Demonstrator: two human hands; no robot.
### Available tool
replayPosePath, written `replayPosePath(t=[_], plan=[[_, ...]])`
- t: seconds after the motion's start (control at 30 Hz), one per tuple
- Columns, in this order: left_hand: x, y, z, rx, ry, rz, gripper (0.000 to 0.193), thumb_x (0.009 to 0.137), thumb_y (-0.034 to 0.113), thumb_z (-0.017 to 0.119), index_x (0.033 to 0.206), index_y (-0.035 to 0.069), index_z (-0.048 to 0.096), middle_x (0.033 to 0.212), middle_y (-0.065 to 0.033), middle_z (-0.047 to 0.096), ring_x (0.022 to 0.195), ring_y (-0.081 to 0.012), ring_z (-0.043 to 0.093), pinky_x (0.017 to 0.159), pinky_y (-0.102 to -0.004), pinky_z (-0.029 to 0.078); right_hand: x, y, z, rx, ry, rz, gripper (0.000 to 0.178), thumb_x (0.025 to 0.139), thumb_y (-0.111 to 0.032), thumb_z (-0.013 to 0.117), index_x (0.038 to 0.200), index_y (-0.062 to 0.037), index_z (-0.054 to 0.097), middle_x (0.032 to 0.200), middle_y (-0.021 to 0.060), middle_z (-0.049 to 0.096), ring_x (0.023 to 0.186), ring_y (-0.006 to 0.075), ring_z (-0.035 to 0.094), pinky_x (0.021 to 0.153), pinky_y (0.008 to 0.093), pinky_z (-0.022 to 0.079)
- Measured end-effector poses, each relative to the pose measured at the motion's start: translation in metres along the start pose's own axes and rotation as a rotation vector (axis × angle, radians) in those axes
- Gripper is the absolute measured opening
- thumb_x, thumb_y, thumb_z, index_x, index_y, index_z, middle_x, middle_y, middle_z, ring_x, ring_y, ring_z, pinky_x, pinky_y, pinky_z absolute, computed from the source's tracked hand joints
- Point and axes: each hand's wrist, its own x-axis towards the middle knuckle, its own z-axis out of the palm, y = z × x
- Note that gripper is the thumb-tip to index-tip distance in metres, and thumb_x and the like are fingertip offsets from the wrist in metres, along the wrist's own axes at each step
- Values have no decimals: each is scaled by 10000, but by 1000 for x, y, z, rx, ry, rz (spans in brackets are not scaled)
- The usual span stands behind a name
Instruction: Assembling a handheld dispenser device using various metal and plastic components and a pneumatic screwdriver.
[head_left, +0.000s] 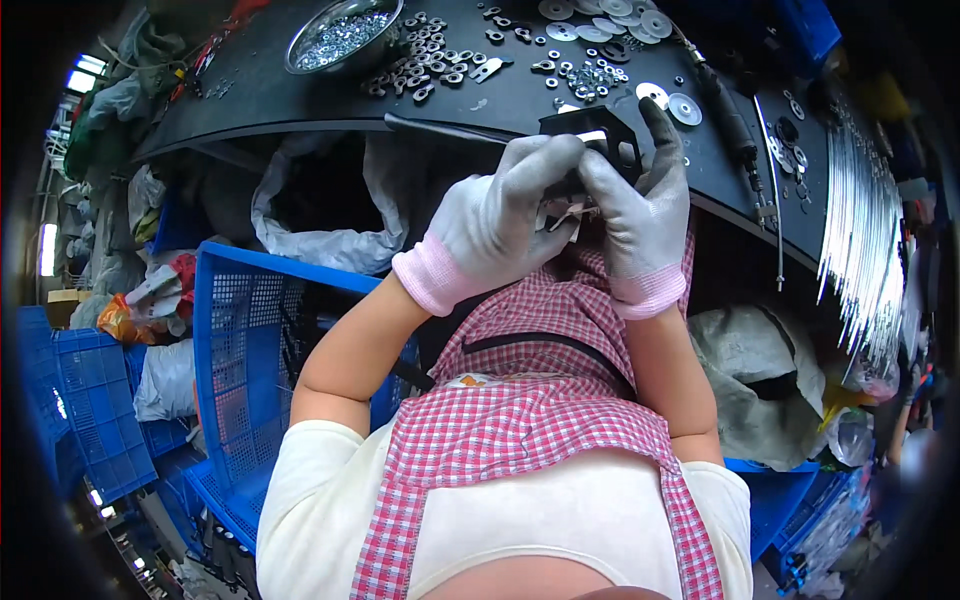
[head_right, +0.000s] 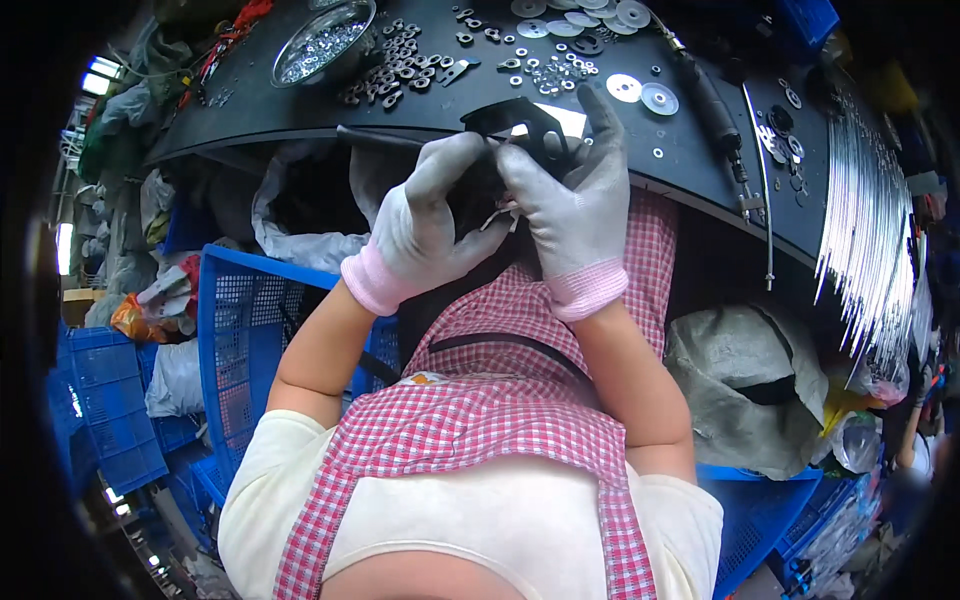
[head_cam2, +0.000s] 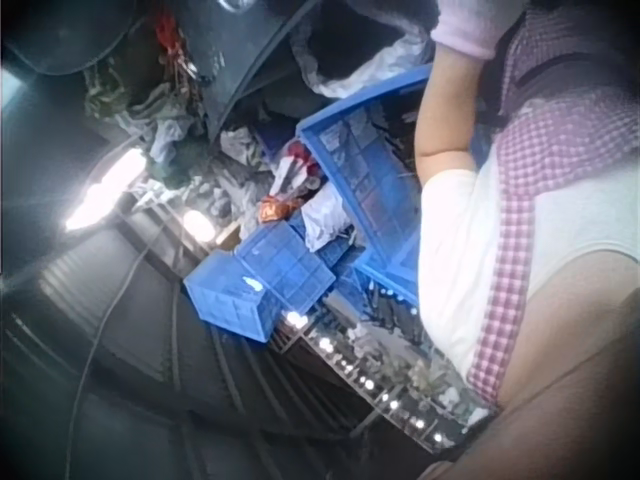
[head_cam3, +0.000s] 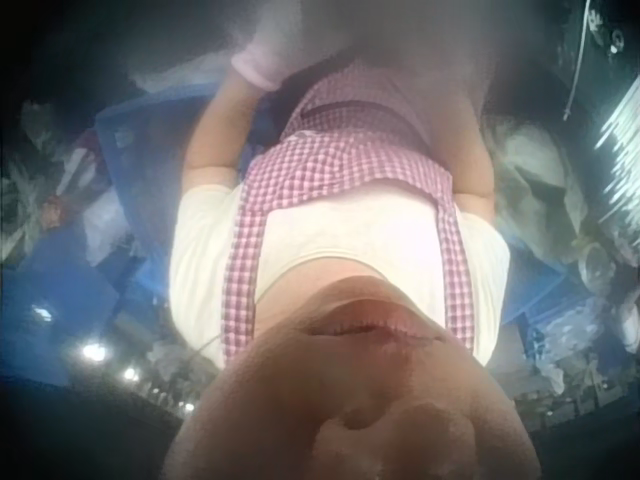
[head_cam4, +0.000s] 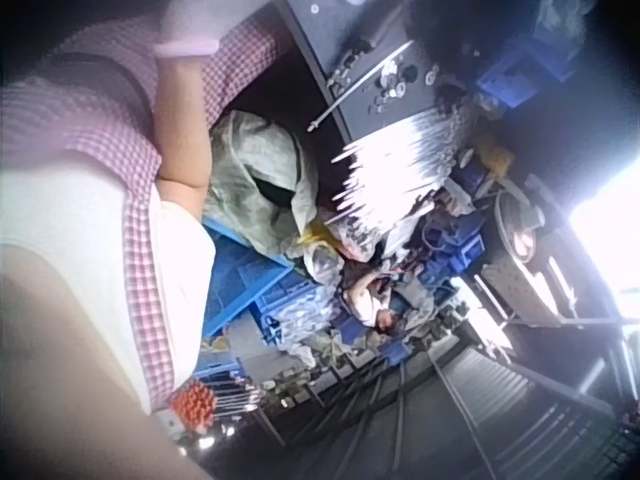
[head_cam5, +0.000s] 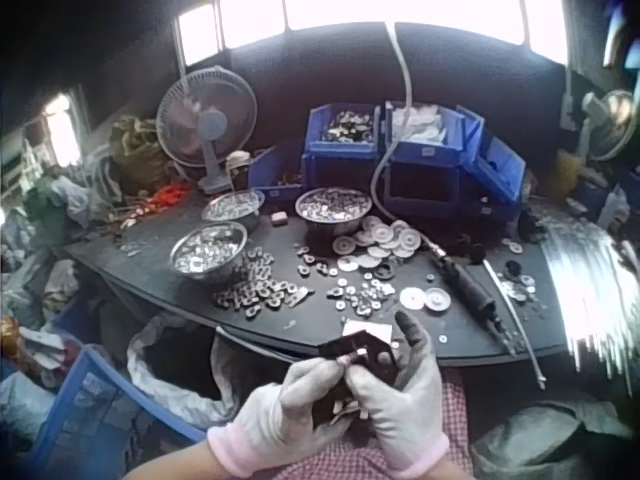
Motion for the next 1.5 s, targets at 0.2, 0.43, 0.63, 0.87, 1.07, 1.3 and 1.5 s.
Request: replayPosePath(t=[0.2, 0.43, 0.63, 0.87, 1.07, 1.3, 1.5], plan=[[1, 8, 5, 60, 33, -40, 759, 666, 52, 772, 1303, 17, 361, 1170, -178, 529, 999, -317, 599, 741, -340, 546, -10, 2, 3, -60, 41, -137, 829, 781, 48, 669, 1434, -25, 164, 1007, 106, 580, 906, 141, 597, 795, 266, 506], [8, 17, 8, 43, 46, -40, 674, 648, 45, 759, 1269, 58, 499, 1136, -127, 544, 1007, -288, 547, 782, -355, 512, -22, -6, -13, -16, -72, -187, 814, 789, 59, 621, 1446, -35, 150, 1081, 130, 575, 1019, 167, 572, 880, 303, 483], [1, 22, -3, 147, 73, -72, 612, 639, -27, 733, 1216, 28, 537, 1068, -121, 513, 944, -264, 543, 815, -328, 471, 6, -47, -107, -1005, 183, -690, 189, 800, -40, 587, 965, -52, 678, 910, 119, 660, 895, 248, 634, 802, 327, 481], [-3, 12, 16, -82, 59, -166, 638, 645, -81, 694, 1247, 10, 502, 1084, -113, 484, 965, -215, 556, 821, -296, 490, 133, -85, -241, -1990, 169, 352, 364, 797, -311, 656, 1026, -29, 676, 1051, 197, 650, 990, 340, 621, 895, 387, 480], [-4, 12, 10, -84, 87, -202, 658, 643, -99, 666, 1264, 14, 478, 1121, -100, 443, 960, -185, 571, 815, -282, 527, 148, -90, -232, -2023, 73, 458, 370, 812, -278, 611, 1006, 33, 656, 994, 231, 654, 952, 334, 633, 861, 369, 486], [-15, -4, 4, -223, 151, -369, 654, 652, -109, 608, 1276, 11, 454, 1123, -81, 419, 974, -152, 556, 774, -245, 536, 105, -94, -244, -830, 289, 261, 222, 915, -223, 516, 993, -52, 634, 552, -47, 435, 412, 39, 383, 385, 215, 270], [-1, 8, -13, -594, 379, -575, 638, 655, -57, 568, 1276, -33, 419, 1053, -67, 518, 846, -90, 560, 658, -167, 467, 73, -90, -186, 108, 109, 3, 244, 953, -306, 529, 957, -73, 600, 553, -51, 351, 404, 56, 298, 378, 230, 217]])
